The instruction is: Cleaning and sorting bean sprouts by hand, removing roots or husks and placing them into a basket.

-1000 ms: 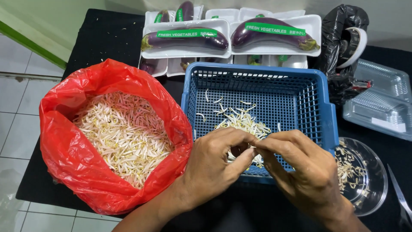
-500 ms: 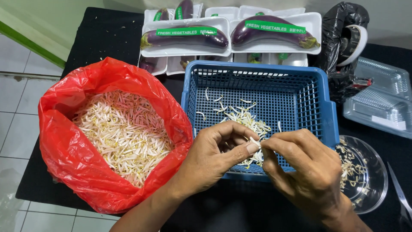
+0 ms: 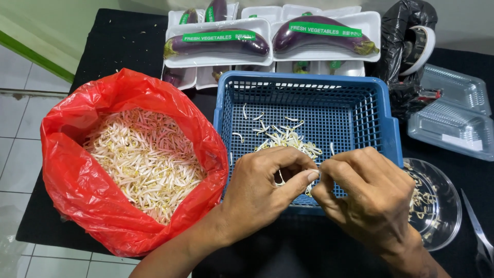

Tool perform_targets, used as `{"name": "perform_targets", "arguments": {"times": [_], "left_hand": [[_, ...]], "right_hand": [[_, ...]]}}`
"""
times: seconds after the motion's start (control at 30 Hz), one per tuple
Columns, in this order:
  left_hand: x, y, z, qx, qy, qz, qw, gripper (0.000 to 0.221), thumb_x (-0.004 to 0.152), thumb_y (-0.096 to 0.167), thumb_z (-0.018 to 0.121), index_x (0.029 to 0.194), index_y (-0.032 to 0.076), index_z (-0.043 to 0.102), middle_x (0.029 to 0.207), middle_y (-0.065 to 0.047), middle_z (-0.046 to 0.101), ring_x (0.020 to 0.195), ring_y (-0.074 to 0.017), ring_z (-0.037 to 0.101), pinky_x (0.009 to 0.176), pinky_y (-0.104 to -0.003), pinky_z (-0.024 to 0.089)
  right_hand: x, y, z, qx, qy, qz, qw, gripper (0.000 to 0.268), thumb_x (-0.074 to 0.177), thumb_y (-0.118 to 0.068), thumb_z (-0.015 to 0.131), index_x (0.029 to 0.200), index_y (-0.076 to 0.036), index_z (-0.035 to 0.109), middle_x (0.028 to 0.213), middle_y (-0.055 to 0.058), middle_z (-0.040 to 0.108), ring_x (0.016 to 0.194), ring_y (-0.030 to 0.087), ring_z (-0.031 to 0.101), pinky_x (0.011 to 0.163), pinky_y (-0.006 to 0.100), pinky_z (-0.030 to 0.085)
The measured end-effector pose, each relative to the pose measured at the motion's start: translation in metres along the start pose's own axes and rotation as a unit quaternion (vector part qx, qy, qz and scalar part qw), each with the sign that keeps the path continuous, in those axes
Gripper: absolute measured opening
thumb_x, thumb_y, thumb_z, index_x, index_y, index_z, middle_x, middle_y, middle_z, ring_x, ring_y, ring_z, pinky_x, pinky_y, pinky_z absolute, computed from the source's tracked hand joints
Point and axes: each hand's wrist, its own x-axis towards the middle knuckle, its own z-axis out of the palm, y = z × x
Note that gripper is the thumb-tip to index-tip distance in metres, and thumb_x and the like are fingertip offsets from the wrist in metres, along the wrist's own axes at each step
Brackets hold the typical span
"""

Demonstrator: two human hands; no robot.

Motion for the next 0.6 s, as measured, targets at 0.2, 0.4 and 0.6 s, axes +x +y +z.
{"name": "perform_targets", "arguments": {"times": [0.2, 0.4, 0.6], "left_hand": [[0.004, -0.024, 0.015, 0.17, 0.023, 0.107, 0.979, 0.01, 0.091, 0.015, 0.076, 0.099, 0.01, 0.072, 0.087, -0.004, 0.073, 0.077, -0.024, 0.069, 0.071, -0.039, 0.055], [0.007, -0.032, 0.015, 0.15, -0.005, 0.09, 0.985, 0.032, 0.094, 0.01, 0.072, 0.124, 0.008, 0.066, 0.094, -0.006, 0.074, 0.08, -0.023, 0.072, 0.076, -0.04, 0.06], [0.008, -0.015, 0.006, -0.042, -0.043, -0.014, 0.998, 0.035, 0.094, 0.009, 0.068, 0.128, 0.01, 0.066, 0.099, -0.004, 0.079, 0.084, -0.0137, 0.078, 0.079, -0.025, 0.065]], "right_hand": [[-0.023, 0.022, -0.034, -0.107, -0.129, 0.145, 0.975, 0.011, 0.095, -0.009, 0.069, 0.084, -0.01, 0.068, 0.081, 0.004, 0.067, 0.071, 0.02, 0.061, 0.062, 0.034, 0.045], [-0.106, 0.07, -0.06, -0.136, -0.243, 0.364, 0.889, 0.033, 0.108, -0.019, 0.058, 0.083, -0.003, 0.072, 0.077, 0.012, 0.065, 0.073, 0.024, 0.061, 0.073, 0.038, 0.047], [-0.095, 0.047, -0.058, -0.069, -0.179, 0.307, 0.932, 0.027, 0.09, -0.003, 0.073, 0.116, -0.004, 0.077, 0.106, 0.013, 0.073, 0.087, 0.021, 0.07, 0.08, 0.032, 0.059]]}}
